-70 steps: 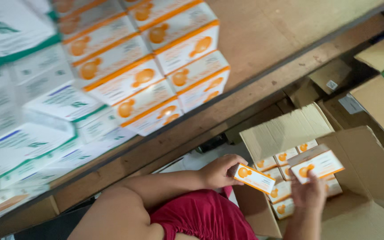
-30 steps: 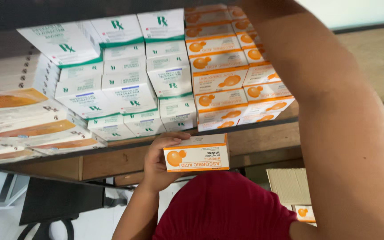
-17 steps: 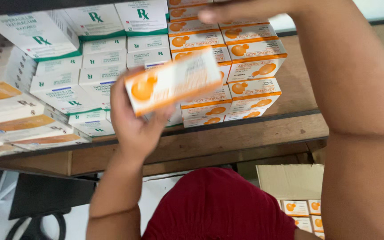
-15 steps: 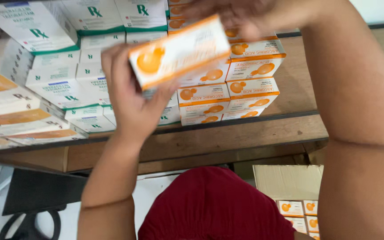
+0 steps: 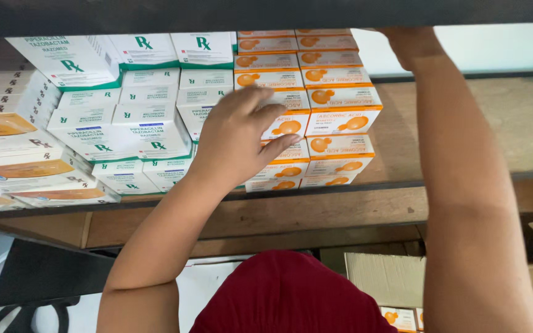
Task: The person repeatedly picks small orange-labeled boxes from a cardboard carton and places them onto a wooden shelf. The person handles the boxes one at a time, arranging them in neat rows on the shelf.
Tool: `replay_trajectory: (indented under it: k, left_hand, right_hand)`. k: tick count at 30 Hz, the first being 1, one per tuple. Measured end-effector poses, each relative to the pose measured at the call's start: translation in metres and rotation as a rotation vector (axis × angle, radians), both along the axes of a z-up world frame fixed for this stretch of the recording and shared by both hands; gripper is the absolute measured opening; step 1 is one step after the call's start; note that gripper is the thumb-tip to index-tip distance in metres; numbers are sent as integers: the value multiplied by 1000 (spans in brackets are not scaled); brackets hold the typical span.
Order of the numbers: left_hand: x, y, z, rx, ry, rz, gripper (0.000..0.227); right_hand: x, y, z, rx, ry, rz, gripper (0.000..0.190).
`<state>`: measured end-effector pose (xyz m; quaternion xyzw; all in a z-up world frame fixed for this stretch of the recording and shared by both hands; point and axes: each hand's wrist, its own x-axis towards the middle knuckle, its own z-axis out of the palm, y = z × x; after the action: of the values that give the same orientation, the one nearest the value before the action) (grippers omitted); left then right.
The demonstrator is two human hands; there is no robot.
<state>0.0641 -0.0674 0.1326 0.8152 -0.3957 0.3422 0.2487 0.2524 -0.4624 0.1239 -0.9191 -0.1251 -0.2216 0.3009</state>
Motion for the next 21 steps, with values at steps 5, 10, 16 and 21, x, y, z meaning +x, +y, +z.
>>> replay_trajectory:
  k: [5,10,16,21]
  left_hand:
    - [-2,-1,-7,-33,36,21,39]
    - [-4,-2,-6,-59,28,37,37]
    - [-3,0,-7,-51,71,19,34]
    - [-4,-3,-2,-24,92,53,37]
  right_hand:
    - [56,-4,-21,-124,-46,-78,45]
    - [92,5,-14,-137,-41,-99,46]
    - [103,13,-24,-118,-14,-115,48]
    - [105,24,-33,-107,12,-96,51]
